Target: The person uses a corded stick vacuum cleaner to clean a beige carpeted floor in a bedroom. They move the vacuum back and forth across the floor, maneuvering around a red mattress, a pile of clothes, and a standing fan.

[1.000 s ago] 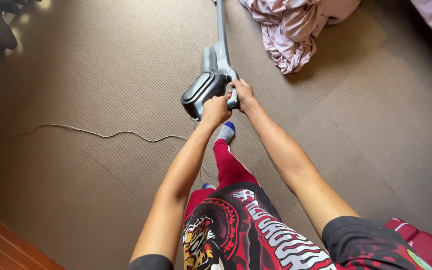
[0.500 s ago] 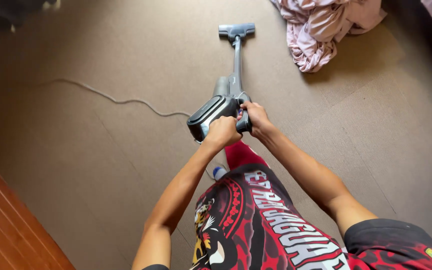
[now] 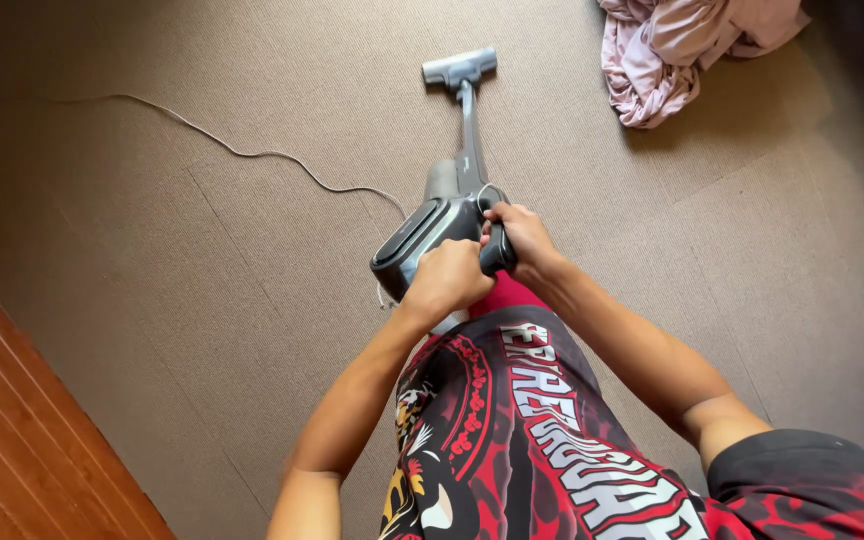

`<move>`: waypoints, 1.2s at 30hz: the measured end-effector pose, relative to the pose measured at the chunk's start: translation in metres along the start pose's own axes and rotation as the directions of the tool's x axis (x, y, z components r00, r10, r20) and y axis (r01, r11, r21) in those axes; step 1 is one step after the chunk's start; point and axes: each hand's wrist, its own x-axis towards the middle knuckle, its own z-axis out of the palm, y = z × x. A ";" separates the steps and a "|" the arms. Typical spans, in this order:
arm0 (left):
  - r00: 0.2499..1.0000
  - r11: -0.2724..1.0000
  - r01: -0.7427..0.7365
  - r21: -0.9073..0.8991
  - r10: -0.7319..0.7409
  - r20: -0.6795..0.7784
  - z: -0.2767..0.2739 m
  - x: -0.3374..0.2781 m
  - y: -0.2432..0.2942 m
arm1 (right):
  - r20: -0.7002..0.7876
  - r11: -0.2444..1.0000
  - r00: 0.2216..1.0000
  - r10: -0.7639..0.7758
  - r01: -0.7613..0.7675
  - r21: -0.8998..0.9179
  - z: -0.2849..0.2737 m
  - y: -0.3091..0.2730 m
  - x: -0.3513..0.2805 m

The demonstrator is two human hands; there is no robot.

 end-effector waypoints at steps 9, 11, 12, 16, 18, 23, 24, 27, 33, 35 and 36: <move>0.992 0.990 0.071 -0.125 -0.084 -0.099 -0.047 0.159 0.008 | 0.103 0.974 0.992 -0.073 0.093 -0.208 0.039 -0.101 0.141; 0.989 0.989 0.083 -0.126 -0.098 -0.115 -0.062 0.200 0.010 | 0.119 0.969 0.990 -0.070 0.096 -0.227 0.049 -0.126 0.179; 0.984 0.988 0.094 -0.124 -0.111 -0.137 -0.071 0.220 0.010 | 0.139 0.964 0.988 -0.073 0.105 -0.244 0.057 -0.140 0.199; 0.972 0.987 0.109 -0.117 -0.130 -0.195 -0.114 0.286 0.002 | 0.164 0.956 0.984 -0.072 0.116 -0.271 0.090 -0.183 0.266; 0.963 0.992 0.114 -0.054 -0.124 -0.241 -0.130 0.313 -0.006 | 0.186 0.966 0.981 -0.057 0.101 -0.239 0.105 -0.196 0.293; 0.967 0.994 0.113 0.006 -0.109 -0.232 -0.155 0.329 -0.035 | 0.188 0.973 0.981 -0.051 0.092 -0.214 0.133 -0.192 0.324; 0.969 0.994 0.109 0.025 -0.101 -0.226 -0.157 0.326 -0.042 | 0.188 0.976 0.981 -0.046 0.084 -0.200 0.140 -0.190 0.316; 0.985 0.993 0.053 0.103 -0.035 -0.171 -0.155 0.308 -0.065 | 0.177 0.988 0.983 -0.042 0.067 -0.141 0.147 -0.158 0.307; 0.994 0.939 -0.102 0.329 0.106 0.005 -0.167 0.218 -0.101 | 0.167 0.990 0.983 0.079 -0.096 0.102 0.162 -0.107 0.193; 0.989 0.923 -0.147 0.356 0.140 0.044 -0.188 0.170 -0.101 | 0.138 0.977 0.986 0.091 -0.115 0.182 0.176 -0.092 0.149; 0.984 0.914 -0.178 0.366 0.161 0.077 -0.198 0.147 -0.103 | 0.116 0.960 0.986 0.116 -0.141 0.241 0.184 -0.085 0.129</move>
